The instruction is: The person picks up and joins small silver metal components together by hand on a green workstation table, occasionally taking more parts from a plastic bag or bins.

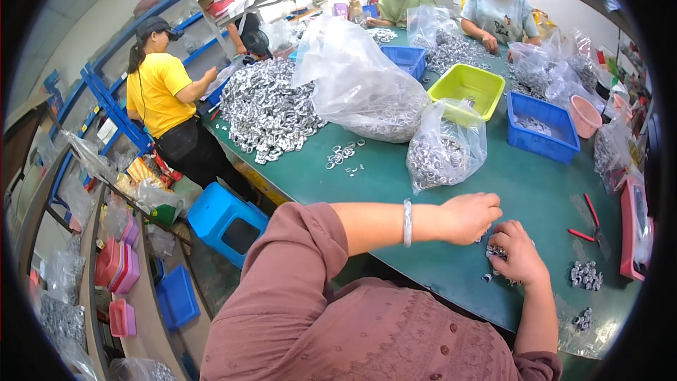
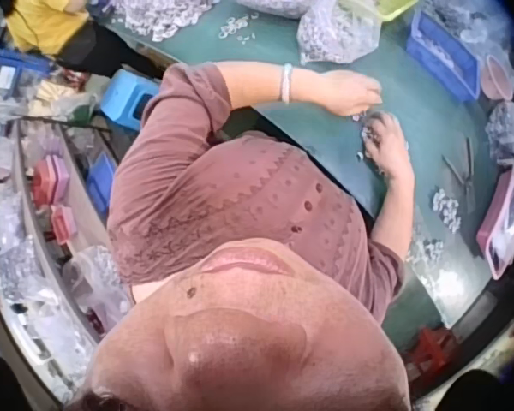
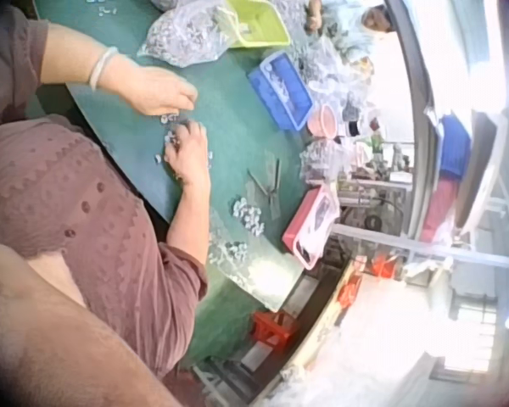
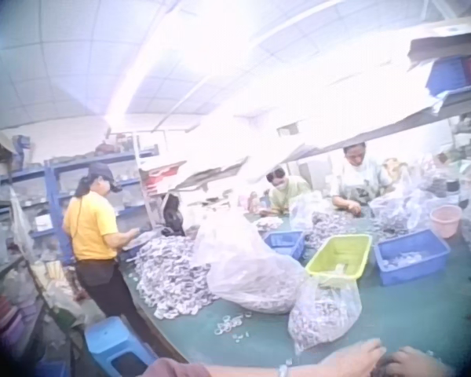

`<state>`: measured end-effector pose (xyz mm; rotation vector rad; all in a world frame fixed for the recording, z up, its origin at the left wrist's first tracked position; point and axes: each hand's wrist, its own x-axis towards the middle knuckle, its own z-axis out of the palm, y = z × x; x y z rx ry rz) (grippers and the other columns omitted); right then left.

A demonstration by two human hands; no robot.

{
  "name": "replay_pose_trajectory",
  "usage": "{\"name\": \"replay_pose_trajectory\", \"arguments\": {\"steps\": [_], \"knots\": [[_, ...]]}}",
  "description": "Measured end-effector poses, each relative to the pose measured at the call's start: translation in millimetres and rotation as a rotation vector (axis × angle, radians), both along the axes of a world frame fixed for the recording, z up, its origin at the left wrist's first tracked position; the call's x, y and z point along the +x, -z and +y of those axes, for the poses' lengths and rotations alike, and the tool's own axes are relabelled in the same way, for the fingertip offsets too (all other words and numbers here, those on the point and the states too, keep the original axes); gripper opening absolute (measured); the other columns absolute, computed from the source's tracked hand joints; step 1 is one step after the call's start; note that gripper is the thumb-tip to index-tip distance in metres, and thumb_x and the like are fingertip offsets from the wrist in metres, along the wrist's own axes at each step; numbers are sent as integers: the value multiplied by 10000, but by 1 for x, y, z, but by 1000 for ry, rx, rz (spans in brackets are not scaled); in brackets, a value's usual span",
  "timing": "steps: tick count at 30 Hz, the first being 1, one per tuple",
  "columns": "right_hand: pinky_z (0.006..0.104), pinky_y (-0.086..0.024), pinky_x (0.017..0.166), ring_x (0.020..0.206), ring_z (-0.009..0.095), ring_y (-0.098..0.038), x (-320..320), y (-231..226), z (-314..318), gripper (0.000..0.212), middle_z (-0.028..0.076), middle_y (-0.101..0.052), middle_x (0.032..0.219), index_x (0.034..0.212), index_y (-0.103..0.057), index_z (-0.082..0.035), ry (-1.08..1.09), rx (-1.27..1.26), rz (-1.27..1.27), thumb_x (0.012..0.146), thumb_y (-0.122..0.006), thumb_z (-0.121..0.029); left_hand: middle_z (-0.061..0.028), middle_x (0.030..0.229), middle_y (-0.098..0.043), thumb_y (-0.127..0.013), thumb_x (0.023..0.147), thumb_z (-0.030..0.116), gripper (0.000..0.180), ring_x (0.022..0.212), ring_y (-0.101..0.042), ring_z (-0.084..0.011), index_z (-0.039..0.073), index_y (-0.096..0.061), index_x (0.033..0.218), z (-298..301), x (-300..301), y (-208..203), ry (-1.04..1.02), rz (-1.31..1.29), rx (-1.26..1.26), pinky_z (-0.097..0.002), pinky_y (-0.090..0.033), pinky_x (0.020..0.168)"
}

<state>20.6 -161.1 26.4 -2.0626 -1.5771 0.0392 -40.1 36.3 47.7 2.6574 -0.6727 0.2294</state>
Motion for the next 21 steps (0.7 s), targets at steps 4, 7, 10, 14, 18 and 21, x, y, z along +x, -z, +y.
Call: {"name": "replay_pose_trajectory", "arguments": {"steps": [4,7,10,14,18,21], "knots": [[371,-419,798,912,295,-474,4,0,0,202,103,-533,931,777,-558,-26,5,-15,13,593,-632,-65,-202,1300,-352,-552,817,214,543,1249,-283,-378,-31,-357,1260,-9,5,38,-192,134,7,-421,-254,1033],[369,-419,793,900,291,-479,4,1,-1,184,101,-538,916,761,-550,-27,23,10,34,595,-623,-56,-204,1329,-325,-552,823,238,581,1277,-236,-388,-31,-323,1285,-14,11,44,-76,325,-36,-441,-206,1055],[368,-420,778,862,290,-490,7,5,-1,170,99,-549,875,753,-545,-30,38,30,47,599,-615,-45,-207,1317,-343,-529,836,197,505,1280,-245,-366,-26,-366,1259,-18,8,54,-25,289,-9,-415,-227,1053],[371,-420,753,813,297,-499,11,6,1,162,106,-557,829,753,-544,-29,21,37,47,604,-607,-37,-206,1272,-383,-527,824,124,399,1222,-330,-348,-13,-447,1189,-18,6,59,2,217,-144,-383,-291,1018],[378,-417,722,778,305,-502,11,6,-4,151,113,-546,783,767,-553,-30,42,59,27,619,-586,-30,-202,1217,-438,-545,804,99,329,1131,-424,-355,4,-505,1116,-17,3,45,-17,154,-336,-382,-365,954],[381,-417,706,766,308,-498,17,9,-6,136,121,-533,765,782,-560,-29,37,86,27,646,-564,-38,-184,1028,-523,-618,687,83,370,948,-502,-361,-15,-534,1034,-7,12,51,-70,-214,-173,-419,-419,815]]}}
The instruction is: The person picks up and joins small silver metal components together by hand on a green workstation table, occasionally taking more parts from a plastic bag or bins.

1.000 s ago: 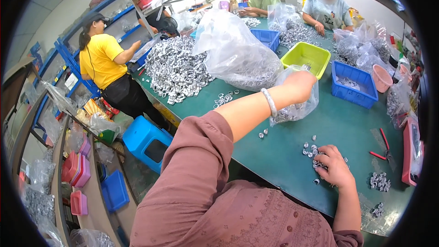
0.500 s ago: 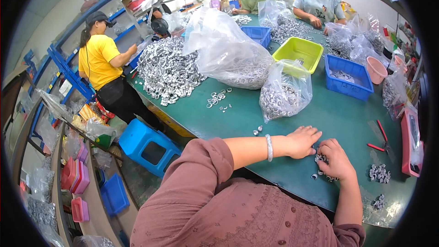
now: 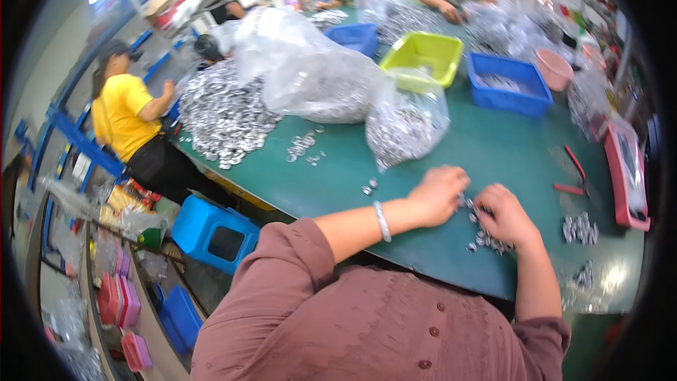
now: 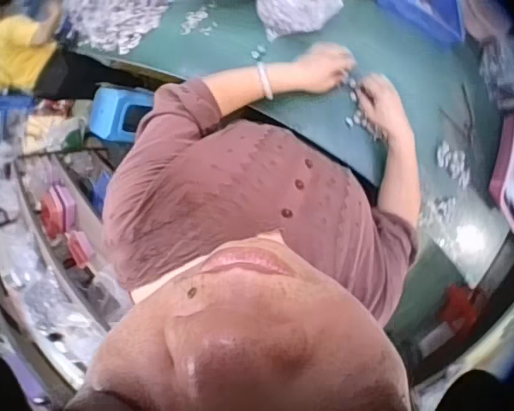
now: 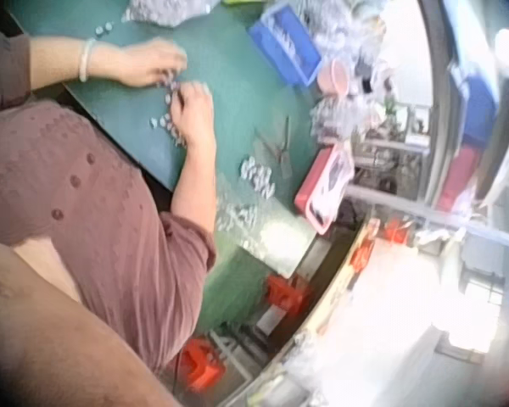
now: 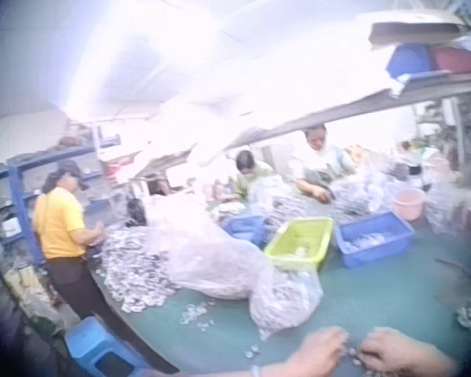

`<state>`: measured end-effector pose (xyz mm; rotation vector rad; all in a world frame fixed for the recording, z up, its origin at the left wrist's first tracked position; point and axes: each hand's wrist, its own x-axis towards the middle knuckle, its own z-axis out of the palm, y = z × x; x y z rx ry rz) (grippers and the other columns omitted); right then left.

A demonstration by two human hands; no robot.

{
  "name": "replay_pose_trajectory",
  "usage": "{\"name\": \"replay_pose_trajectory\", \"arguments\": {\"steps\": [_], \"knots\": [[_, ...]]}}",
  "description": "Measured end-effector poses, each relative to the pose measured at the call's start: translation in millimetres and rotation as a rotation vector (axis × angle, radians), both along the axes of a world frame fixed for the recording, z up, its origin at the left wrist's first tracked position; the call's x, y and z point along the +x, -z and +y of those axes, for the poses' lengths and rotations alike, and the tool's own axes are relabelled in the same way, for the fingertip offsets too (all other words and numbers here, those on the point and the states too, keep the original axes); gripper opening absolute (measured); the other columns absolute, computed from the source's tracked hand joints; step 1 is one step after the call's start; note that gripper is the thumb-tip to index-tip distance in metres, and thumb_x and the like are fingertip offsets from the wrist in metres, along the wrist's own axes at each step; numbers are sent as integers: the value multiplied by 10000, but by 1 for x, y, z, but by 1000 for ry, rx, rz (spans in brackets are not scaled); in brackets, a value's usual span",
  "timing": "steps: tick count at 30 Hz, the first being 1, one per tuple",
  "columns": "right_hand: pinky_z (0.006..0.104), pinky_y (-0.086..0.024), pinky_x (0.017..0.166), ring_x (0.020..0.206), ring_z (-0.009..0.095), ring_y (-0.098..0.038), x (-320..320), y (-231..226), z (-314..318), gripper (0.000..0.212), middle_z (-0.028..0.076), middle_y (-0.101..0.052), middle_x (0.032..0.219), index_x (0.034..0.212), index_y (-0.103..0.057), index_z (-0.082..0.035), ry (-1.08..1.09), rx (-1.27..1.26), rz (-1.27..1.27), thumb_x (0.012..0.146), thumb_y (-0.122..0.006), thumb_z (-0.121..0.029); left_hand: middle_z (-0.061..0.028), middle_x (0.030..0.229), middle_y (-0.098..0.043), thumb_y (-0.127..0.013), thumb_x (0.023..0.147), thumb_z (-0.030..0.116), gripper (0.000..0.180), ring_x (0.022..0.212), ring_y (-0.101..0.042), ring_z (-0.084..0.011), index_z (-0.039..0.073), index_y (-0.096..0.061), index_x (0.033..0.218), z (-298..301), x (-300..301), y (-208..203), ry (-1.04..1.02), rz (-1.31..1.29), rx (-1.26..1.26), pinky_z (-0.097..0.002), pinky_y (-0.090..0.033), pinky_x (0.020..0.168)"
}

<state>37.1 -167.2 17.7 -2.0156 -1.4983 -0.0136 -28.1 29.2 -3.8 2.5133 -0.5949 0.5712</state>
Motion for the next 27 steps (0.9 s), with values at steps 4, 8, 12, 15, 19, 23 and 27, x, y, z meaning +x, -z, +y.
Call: {"name": "replay_pose_trajectory", "arguments": {"steps": [4,8,12,15,19,23,27], "knots": [[388,-425,703,780,310,-512,7,6,4,123,127,-550,771,809,-572,-21,-1,32,55,690,-552,-47,-152,911,-580,-639,666,118,271,890,-529,-337,35,-618,923,13,-8,2,-147,106,99,-401,-421,795],[340,-442,705,768,255,-534,9,10,-1,152,105,-557,790,875,-568,-10,53,83,121,724,-558,-16,-134,953,-566,-618,740,102,221,911,-515,-312,23,-615,946,13,-17,7,-83,165,-24,-375,-419,807],[304,-464,686,763,194,-570,9,12,-5,197,94,-581,814,947,-572,3,123,149,389,751,-571,-18,-122,945,-565,-598,764,80,194,851,-550,-277,13,-606,945,5,-16,6,-24,155,-74,-341,-455,736],[252,-460,710,786,105,-531,12,13,-6,279,48,-571,873,1065,-521,21,80,251,732,789,-561,17,-112,916,-570,-584,777,44,176,717,-570,-232,10,-602,948,-1,-15,0,-19,207,-189,-291,-464,641],[248,-447,788,869,108,-526,11,10,-2,323,50,-569,949,1095,-515,5,10,371,865,779,-581,17,-48,878,-591,-575,821,76,153,720,-543,-96,-2,-610,948,-8,-15,-7,-77,335,-394,-229,-441,634],[256,-439,798,876,108,-528,9,11,-1,353,42,-570,954,1115,-514,6,-47,423,870,771,-584,31,-34,831,-594,-559,853,139,184,699,-550,-88,-8,-608,953,-17,-11,0,-52,515,-806,-239,-457,626],[260,-456,786,859,113,-533,8,11,-1,340,47,-570,942,1094,-518,3,-51,416,819,762,-584,38,-30,796,-604,-567,853,150,197,702,-537,-74,-12,-604,959,-28,-8,-8,-70,567,-815,-233,-450,618]]}}
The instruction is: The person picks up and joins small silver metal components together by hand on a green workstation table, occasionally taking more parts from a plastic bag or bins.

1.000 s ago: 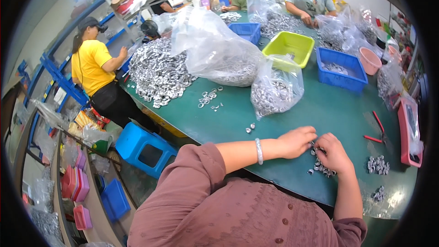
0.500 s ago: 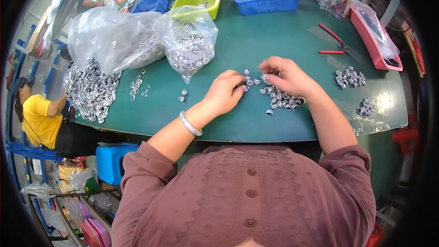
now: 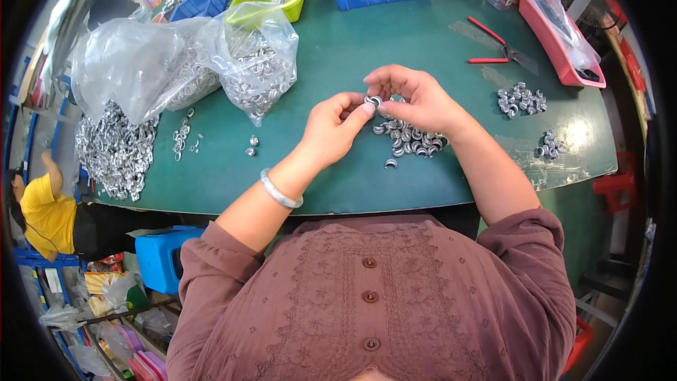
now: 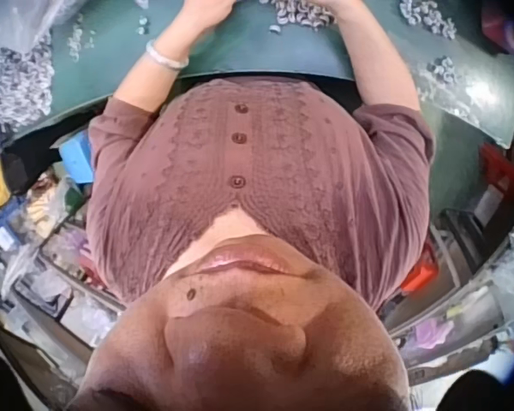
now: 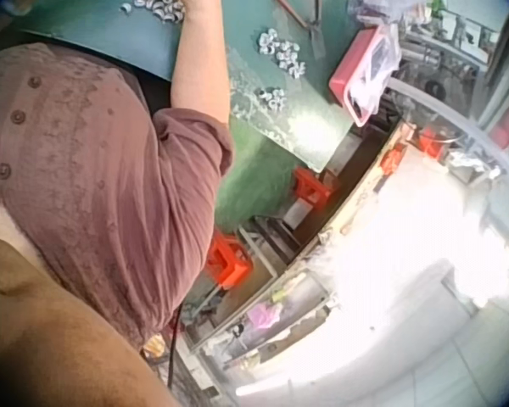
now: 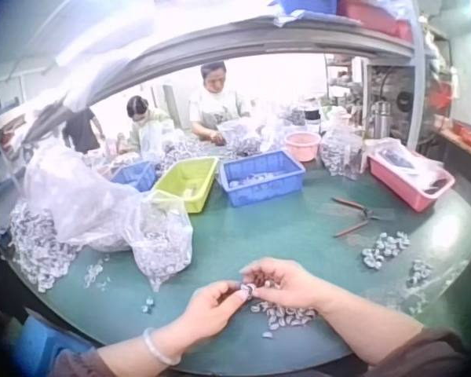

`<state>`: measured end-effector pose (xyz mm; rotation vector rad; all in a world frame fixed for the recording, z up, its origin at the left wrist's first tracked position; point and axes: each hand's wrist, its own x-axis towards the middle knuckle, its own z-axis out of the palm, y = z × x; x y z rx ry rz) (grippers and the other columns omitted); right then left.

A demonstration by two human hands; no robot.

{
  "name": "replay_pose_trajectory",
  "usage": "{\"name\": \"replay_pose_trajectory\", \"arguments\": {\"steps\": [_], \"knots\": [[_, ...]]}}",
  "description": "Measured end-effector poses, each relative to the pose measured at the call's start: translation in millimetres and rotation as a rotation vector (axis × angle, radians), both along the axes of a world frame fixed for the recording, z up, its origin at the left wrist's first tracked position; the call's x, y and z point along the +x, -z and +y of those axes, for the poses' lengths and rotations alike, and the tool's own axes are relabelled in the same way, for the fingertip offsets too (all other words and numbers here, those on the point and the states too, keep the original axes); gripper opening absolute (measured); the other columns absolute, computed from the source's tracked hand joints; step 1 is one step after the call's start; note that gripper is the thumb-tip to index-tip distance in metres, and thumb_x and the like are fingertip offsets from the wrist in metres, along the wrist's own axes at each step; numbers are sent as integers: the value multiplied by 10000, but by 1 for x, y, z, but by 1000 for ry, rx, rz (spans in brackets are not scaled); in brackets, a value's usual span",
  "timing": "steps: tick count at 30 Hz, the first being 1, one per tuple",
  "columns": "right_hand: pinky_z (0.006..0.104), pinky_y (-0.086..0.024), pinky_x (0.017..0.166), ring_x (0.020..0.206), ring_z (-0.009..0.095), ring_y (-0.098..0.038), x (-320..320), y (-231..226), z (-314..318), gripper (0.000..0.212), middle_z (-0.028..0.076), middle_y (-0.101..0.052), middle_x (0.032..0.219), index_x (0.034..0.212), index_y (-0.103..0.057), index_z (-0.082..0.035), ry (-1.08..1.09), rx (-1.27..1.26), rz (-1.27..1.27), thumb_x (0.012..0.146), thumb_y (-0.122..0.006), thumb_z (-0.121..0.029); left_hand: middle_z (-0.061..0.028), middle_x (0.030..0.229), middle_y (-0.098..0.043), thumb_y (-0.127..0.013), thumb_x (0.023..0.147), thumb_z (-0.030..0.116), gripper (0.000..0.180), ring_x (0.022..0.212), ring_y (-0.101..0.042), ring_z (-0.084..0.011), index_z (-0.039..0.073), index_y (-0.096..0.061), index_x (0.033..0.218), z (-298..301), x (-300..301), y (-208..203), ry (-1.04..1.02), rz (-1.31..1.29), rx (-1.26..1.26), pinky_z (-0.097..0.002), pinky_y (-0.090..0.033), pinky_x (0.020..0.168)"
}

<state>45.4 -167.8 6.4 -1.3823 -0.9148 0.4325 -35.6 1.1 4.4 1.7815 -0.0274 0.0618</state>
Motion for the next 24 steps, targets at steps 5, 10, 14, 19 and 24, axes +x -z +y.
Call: {"name": "replay_pose_trajectory", "arguments": {"steps": [5,10,14,19,24], "knots": [[267,-459,766,831,123,-542,1,4,2,355,48,-568,911,1094,-527,-13,28,-16,-150,749,-578,51,28,768,-572,-570,861,140,171,677,-465,-36,-17,-594,926,-1,7,9,-7,49,-40,-190,-401,606],[266,-437,789,853,119,-515,1,-1,0,396,39,-548,932,1119,-518,-15,68,-49,-160,736,-583,58,-26,748,-583,-611,815,145,162,629,-507,-94,6,-599,898,1,4,8,23,-40,303,-237,-418,584],[263,-414,813,878,117,-488,-1,-1,0,432,36,-528,968,1149,-502,-14,59,-9,-121,731,-585,59,-95,775,-578,-634,760,153,169,637,-556,-197,28,-615,872,-1,0,6,49,-214,705,-307,-445,592],[280,-429,804,886,139,-508,-3,-2,3,443,49,-534,971,1147,-503,-18,117,60,-272,720,-574,80,18,716,-564,-606,835,188,194,602,-457,-47,11,-626,913,-5,-2,2,-11,-28,-56,-219,-386,528],[318,-482,657,813,269,-562,-19,-18,10,484,113,-545,953,1085,-531,-65,311,102,-816,638,-549,121,42,694,-551,-600,844,153,158,610,-433,-16,-3,-619,863,-14,-5,-4,-43,-85,-303,-198,-355,514]]}}
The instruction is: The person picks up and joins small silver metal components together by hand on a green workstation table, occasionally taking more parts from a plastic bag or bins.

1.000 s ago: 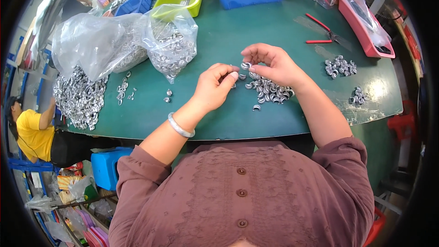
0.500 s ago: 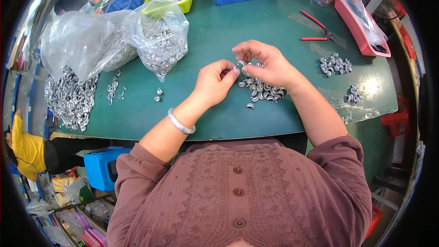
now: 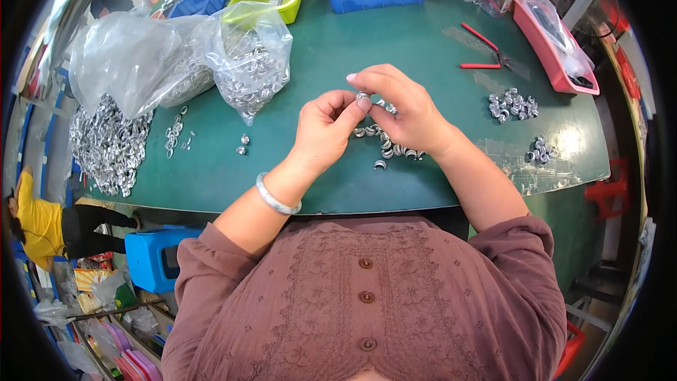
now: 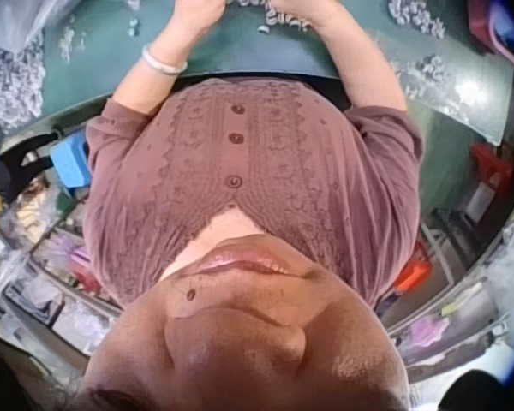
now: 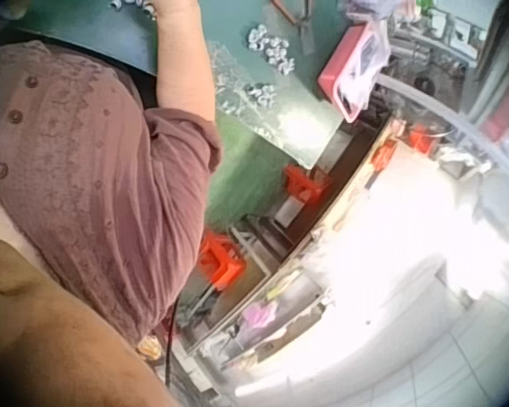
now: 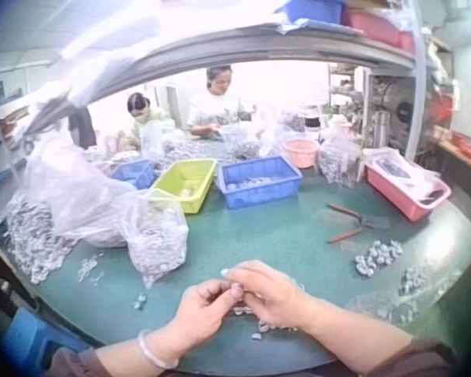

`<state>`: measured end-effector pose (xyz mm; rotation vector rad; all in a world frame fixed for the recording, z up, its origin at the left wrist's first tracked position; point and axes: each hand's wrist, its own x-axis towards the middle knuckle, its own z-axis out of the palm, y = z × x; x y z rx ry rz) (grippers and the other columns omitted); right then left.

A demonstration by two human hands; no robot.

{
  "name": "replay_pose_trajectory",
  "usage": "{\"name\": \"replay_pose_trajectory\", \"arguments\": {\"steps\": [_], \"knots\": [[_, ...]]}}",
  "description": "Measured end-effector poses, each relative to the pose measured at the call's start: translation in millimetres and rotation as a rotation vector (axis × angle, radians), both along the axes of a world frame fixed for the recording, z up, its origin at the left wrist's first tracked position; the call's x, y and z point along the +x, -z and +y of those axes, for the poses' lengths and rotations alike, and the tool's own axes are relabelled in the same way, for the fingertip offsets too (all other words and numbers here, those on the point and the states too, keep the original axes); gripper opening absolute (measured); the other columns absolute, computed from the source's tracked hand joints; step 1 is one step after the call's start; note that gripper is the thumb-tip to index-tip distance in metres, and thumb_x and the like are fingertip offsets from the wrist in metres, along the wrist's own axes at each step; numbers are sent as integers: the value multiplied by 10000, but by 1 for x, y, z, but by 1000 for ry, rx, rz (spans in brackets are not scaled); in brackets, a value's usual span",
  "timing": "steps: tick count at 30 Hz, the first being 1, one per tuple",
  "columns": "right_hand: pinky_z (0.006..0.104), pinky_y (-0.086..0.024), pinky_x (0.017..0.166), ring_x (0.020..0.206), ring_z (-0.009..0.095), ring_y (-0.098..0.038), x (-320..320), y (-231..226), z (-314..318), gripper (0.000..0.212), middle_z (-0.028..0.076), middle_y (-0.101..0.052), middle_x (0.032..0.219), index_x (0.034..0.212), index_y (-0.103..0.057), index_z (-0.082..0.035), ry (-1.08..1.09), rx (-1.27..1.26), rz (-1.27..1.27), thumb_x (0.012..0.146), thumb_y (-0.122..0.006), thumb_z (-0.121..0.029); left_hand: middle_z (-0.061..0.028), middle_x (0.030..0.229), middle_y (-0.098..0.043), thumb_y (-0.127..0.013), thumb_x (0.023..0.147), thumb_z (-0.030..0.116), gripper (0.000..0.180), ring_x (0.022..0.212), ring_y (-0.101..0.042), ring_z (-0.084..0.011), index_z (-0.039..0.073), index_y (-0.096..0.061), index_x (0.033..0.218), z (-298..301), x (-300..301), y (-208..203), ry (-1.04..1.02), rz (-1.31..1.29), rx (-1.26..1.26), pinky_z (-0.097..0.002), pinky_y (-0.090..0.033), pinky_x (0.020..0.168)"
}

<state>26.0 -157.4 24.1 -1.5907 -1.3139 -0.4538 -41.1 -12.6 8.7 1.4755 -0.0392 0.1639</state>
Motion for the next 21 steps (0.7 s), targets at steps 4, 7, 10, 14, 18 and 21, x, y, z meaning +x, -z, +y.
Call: {"name": "replay_pose_trajectory", "arguments": {"steps": [4,7,10,14,18,21], "knots": [[310,-481,663,805,238,-570,-5,-3,-1,465,104,-543,963,1079,-530,-65,11,27,-5,649,-556,110,22,697,-559,-622,818,123,126,600,-467,-41,3,-615,855,-1,-7,-9,-53,-71,77,-209,-383,526],[285,-474,653,775,189,-577,-4,-3,-3,376,91,-551,929,1021,-551,-45,-79,95,161,671,-569,88,-28,709,-566,-657,764,94,127,607,-525,-107,13,-611,851,4,-15,-22,-205,-367,568,-238,-425,546],[254,-464,651,754,137,-574,-5,-2,-6,248,71,-562,877,944,-574,-19,-209,30,291,707,-583,54,-90,761,-580,-682,706,27,177,659,-571,-155,-4,-587,852,10,-22,-33,-238,-591,857,-258,-467,587],[236,-458,654,742,120,-569,-13,-5,-6,146,58,-572,831,893,-588,-1,-326,84,458,751,-573,31,-80,744,-576,-690,693,22,183,647,-565,-160,0,-584,840,8,-33,-45,-255,-606,945,-261,-462,580],[237,-459,657,744,122,-569,-16,-9,-6,114,58,-583,825,877,-598,2,-343,81,426,767,-580,23,-73,725,-568,-706,675,26,193,631,-556,-167,5,-582,821,7,-41,-52,-262,-636,1004,-262,-452,568],[237,-457,657,742,121,-569,-18,-12,-6,84,53,-589,821,853,-607,-1,-341,79,409,769,-599,8,-70,717,-564,-707,680,29,180,629,-551,-160,5,-587,811,8,-44,-54,-243,-616,981,-258,-447,563]]}}
